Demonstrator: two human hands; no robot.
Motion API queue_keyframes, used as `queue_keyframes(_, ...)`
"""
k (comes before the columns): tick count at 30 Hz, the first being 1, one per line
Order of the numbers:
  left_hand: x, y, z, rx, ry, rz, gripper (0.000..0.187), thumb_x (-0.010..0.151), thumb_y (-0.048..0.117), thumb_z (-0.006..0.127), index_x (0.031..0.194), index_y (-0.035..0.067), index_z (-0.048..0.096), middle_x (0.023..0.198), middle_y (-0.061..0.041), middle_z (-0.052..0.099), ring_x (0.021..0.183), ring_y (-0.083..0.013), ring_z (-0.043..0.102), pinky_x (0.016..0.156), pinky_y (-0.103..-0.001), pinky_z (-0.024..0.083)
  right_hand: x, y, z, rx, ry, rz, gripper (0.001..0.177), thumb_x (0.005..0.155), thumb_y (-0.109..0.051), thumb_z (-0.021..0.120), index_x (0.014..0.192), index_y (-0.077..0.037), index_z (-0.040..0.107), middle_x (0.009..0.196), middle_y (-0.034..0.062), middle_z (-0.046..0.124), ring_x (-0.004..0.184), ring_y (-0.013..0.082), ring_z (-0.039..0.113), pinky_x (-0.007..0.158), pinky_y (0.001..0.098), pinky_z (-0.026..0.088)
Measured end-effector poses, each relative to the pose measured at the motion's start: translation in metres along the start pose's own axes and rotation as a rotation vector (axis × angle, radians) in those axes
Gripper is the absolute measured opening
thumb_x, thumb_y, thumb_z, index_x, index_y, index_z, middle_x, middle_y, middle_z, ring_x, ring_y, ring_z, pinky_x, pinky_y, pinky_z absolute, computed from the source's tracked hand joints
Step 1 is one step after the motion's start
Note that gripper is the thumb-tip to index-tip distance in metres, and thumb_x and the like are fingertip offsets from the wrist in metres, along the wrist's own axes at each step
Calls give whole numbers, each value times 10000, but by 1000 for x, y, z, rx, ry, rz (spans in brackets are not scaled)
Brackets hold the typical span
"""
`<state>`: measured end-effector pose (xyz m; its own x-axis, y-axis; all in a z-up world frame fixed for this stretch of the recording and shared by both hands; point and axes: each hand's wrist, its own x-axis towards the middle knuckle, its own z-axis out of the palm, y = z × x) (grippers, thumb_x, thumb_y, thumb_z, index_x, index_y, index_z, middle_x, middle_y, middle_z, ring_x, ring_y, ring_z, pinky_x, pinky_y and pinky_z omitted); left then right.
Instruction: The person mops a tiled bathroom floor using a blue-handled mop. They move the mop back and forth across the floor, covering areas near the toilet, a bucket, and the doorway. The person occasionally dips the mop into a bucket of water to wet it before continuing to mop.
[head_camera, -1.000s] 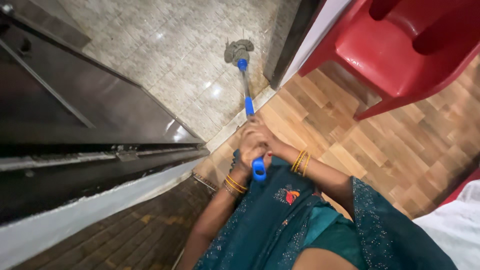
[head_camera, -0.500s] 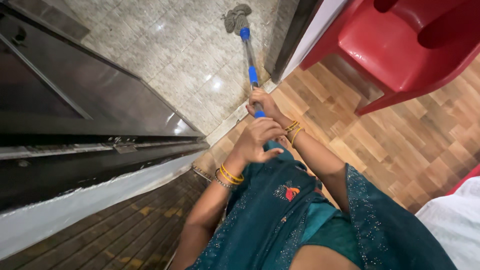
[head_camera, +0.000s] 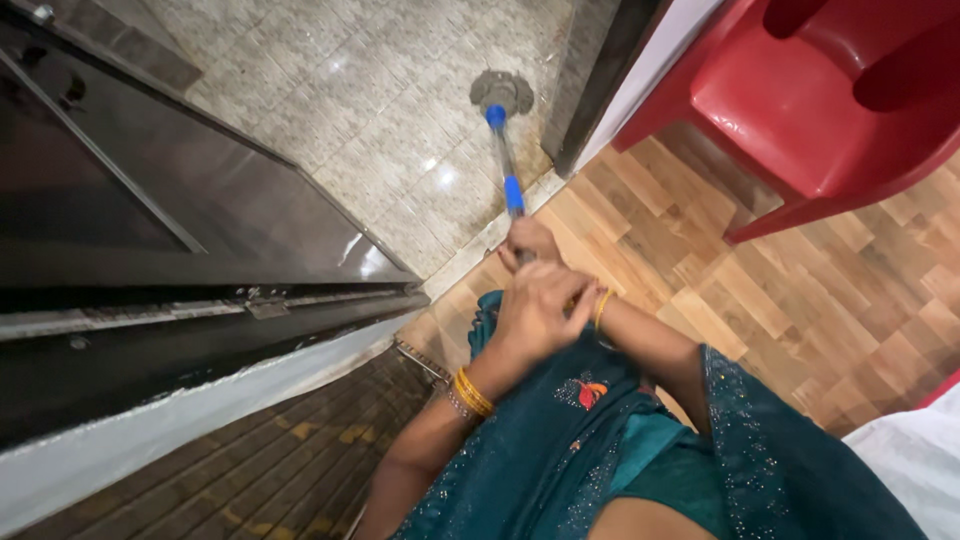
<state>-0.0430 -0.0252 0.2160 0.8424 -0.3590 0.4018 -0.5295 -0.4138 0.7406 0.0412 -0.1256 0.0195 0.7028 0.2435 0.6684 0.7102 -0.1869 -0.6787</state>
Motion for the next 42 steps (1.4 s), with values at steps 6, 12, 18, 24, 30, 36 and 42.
queue_keyframes(6, 19, -48, 50, 70, -37, -65, 175, 974, 240, 660, 898, 90, 708, 718, -154, 667, 684, -336, 692, 621, -442, 533, 19, 31, -30, -1, -169, 61, 378, 885, -86, 800, 722, -42, 462, 711, 127, 460, 700, 313, 472, 660, 415, 388)
queue_keyframes(12, 3, -16, 25, -88, -6, -112, 180, 954, 265, 645, 936, 111, 736, 713, -146, 678, 628, -333, 686, 550, -421, 528, 45, -33, -47, -33, -302, 54, 408, 825, -125, 833, 697, -47, 454, 693, 125, 468, 697, 322, 488, 649, 431, 383)
queue_keyframes(18, -18, 27, -34, -192, -235, -156, 216, 942, 286, 666, 994, 92, 745, 737, -149, 692, 660, -308, 704, 589, -396, 533, 35, -78, -37, 78, -267, 10, 298, 854, -112, 784, 756, -26, 516, 714, 118, 522, 680, 317, 523, 640, 440, 405)
queue_keyframes(24, -29, 13, -18, -281, -195, -157, 202, 945, 279, 656, 974, 97, 738, 800, -144, 718, 677, -286, 721, 626, -372, 557, -1, -45, -15, -2, -134, 44, 310, 815, -77, 742, 624, -63, 498, 608, 123, 456, 584, 314, 480, 565, 437, 348)
queue_keyframes(30, -33, -46, 26, -117, -103, -245, 204, 934, 269, 667, 978, 94, 763, 754, -164, 703, 689, -332, 709, 624, -406, 550, -2, -2, -19, -47, -198, 78, 268, 841, -16, 715, 675, -55, 508, 681, 123, 527, 668, 321, 531, 622, 422, 407)
queue_keyframes(36, -57, -51, 17, -185, -100, -280, 197, 949, 246, 658, 986, 75, 747, 751, -158, 698, 677, -318, 709, 607, -408, 542, -2, -31, 4, -117, -185, 143, 275, 813, -14, 765, 670, -46, 532, 675, 135, 531, 671, 328, 540, 621, 426, 425)
queue_keyframes(42, -83, 5, -81, -250, -211, -292, 176, 948, 229, 662, 979, 84, 757, 682, -136, 672, 586, -280, 676, 570, -390, 509, 18, -112, 28, -64, -243, 136, 195, 772, -26, 750, 719, -56, 565, 703, 111, 560, 710, 313, 562, 653, 422, 453)
